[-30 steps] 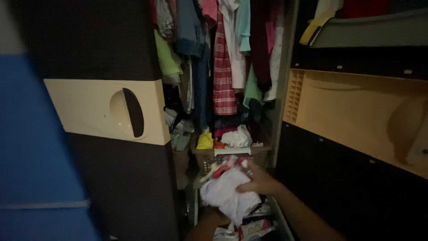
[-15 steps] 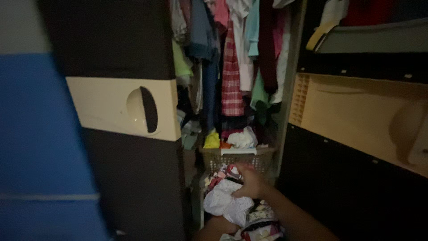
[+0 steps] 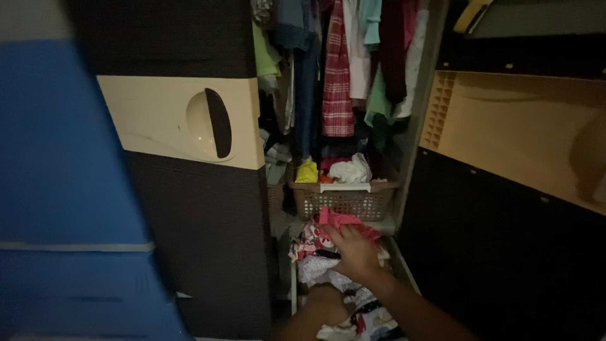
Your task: The person picks up stacks of folded clothes from a bed and places them into the bottom drawer of a plastic dresser.
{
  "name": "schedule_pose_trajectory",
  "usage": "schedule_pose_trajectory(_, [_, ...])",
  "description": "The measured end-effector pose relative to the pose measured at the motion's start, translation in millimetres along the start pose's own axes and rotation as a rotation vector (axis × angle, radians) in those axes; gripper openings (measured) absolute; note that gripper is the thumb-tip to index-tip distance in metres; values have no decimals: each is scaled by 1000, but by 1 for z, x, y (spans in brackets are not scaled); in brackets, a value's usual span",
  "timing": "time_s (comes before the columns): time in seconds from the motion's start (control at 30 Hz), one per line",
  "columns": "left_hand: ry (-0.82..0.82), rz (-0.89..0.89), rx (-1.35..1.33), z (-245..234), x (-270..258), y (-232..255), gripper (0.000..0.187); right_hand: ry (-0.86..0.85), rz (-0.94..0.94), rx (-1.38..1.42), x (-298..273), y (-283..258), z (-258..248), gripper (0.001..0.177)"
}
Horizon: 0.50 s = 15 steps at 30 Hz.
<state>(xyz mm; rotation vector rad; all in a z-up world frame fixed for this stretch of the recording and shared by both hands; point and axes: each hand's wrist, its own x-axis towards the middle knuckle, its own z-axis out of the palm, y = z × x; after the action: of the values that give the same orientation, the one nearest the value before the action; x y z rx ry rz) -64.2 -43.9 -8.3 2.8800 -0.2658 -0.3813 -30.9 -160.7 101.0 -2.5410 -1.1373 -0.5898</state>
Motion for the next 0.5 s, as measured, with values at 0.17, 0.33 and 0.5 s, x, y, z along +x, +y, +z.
schedule_pose_trajectory(0.17, [-92, -45, 13, -9, -23, 6, 77, 76, -173, -89, -4, 3, 21, 102])
schedule_pose_trajectory(0.33, [-93, 56, -474, 27, -2, -5, 63, -245, -163, -15, -32, -15, 6, 109])
schedule_pose_trajectory(0.5, [-232, 16, -346, 51, 30, -14, 69, 16, -292, 184, -44, -20, 2, 105])
